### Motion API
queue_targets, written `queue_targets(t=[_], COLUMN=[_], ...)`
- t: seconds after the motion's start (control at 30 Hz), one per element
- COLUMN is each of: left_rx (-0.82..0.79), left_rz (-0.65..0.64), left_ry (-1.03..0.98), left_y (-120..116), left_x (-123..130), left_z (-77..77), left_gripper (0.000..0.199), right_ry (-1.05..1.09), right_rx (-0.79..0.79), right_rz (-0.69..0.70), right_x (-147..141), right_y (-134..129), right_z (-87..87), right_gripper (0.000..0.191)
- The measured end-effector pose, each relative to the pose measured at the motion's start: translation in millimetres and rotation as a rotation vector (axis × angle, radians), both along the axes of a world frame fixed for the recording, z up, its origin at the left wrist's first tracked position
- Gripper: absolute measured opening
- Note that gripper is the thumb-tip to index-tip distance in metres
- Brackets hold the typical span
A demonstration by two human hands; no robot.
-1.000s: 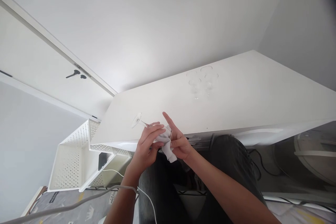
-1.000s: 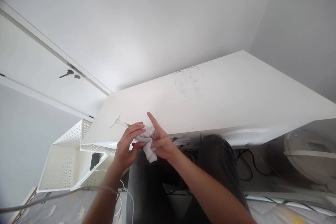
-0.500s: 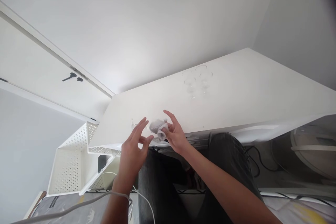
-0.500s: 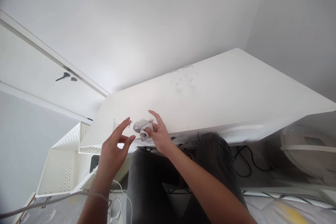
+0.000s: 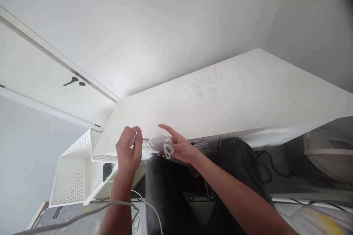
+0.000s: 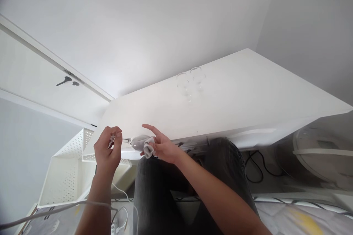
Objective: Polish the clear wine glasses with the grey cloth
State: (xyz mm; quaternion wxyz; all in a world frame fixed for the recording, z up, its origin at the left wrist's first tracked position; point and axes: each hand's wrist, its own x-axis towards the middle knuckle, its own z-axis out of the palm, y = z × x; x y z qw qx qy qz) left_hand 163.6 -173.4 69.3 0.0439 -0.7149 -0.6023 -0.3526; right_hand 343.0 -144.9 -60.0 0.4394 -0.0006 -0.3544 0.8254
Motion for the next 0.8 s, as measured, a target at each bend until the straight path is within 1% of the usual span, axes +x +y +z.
queue_targets(t=[0.03,0.07,0.13,0.17,0.2,0.23,0.27,0.3,0.33,0.4,0.43,0.47,0.5,0.53,0.57,0.6,0.63,0.7,0.73,0.77,0.8], left_rx=[-0.043,-0.095,-0.192,-0.235,-0.281,-0.323,-0.350,-0.349,-0.314,-0.189,-0.131,-0.099,-0.094,-0.112,-0.140,-0.172,-0.207,-0.267,-0.286,-0.291,-0.280], left_rz=[0.063,0.131,0.237,0.270,0.288,0.289,0.271,0.237,0.189,0.062,0.011,-0.015,-0.011,0.018,0.063,0.113,0.152,0.181,0.177,0.161,0.126], left_ry=[-0.052,-0.101,-0.149,-0.142,-0.119,-0.086,-0.052,-0.026,-0.014,-0.024,-0.042,-0.065,-0.096,-0.133,-0.172,-0.209,-0.234,-0.238,-0.222,-0.201,-0.176], left_y=[-1.5,-2.5,-2.7,-2.3,-1.9,-1.8,-2.0,-2.7,-3.9,-7.3,-9.1,-10.5,-11.3,-11.3,-10.4,-8.8,-6.8,-3.1,-2.1,-2.1,-2.9], left_x=[5.2,9.7,15.0,15.3,14.1,11.7,8.5,5.0,1.6,-3.3,-4.4,-4.5,-3.9,-2.8,-1.5,-0.4,0.3,0.2,-0.4,-1.0,-1.3], left_z=[2.3,4.3,7.6,8.7,9.5,9.9,9.9,9.5,8.7,5.7,3.6,1.4,-0.9,-3.2,-5.3,-7.2,-8.7,-10.7,-11.2,-11.5,-11.6], left_gripper=[0.018,0.019,0.020,0.021,0.022,0.024,0.026,0.027,0.027,0.024,0.023,0.023,0.023,0.024,0.025,0.026,0.027,0.027,0.025,0.021,0.015], right_ry=[-0.087,-0.201,-0.460,-0.565,-0.631,-0.654,-0.635,-0.579,-0.494,-0.292,-0.200,-0.127,-0.082,-0.070,-0.094,-0.150,-0.226,-0.378,-0.420,-0.421,-0.387], right_rx=[0.128,0.288,0.663,0.840,0.970,1.019,0.971,0.835,0.646,0.259,0.121,0.034,-0.004,0.005,0.060,0.152,0.267,0.468,0.502,0.470,0.377], right_rz=[-0.063,-0.158,-0.393,-0.495,-0.569,-0.614,-0.638,-0.638,-0.609,-0.462,-0.365,-0.278,-0.218,-0.194,-0.205,-0.246,-0.303,-0.417,-0.461,-0.483,-0.472], right_x=[0.4,1.0,2.4,3.0,3.4,3.6,3.4,2.9,2.2,0.4,-0.3,-0.7,-0.7,-0.3,0.4,1.5,2.5,3.8,3.6,2.8,1.5], right_y=[-0.3,-0.1,2.2,3.9,5.7,7.2,8.4,9.1,9.1,7.9,6.8,5.7,4.5,3.5,2.6,2.1,2.0,3.0,4.1,5.6,7.2], right_z=[-0.9,-2.2,-5.7,-7.7,-9.6,-11.2,-12.2,-12.4,-12.0,-9.4,-7.7,-6.1,-4.5,-3.2,-2.2,-1.5,-1.2,-1.6,-2.3,-3.3,-4.4], right_gripper=[0.094,0.091,0.073,0.065,0.062,0.062,0.061,0.059,0.056,0.060,0.065,0.069,0.074,0.078,0.082,0.081,0.075,0.055,0.047,0.042,0.041])
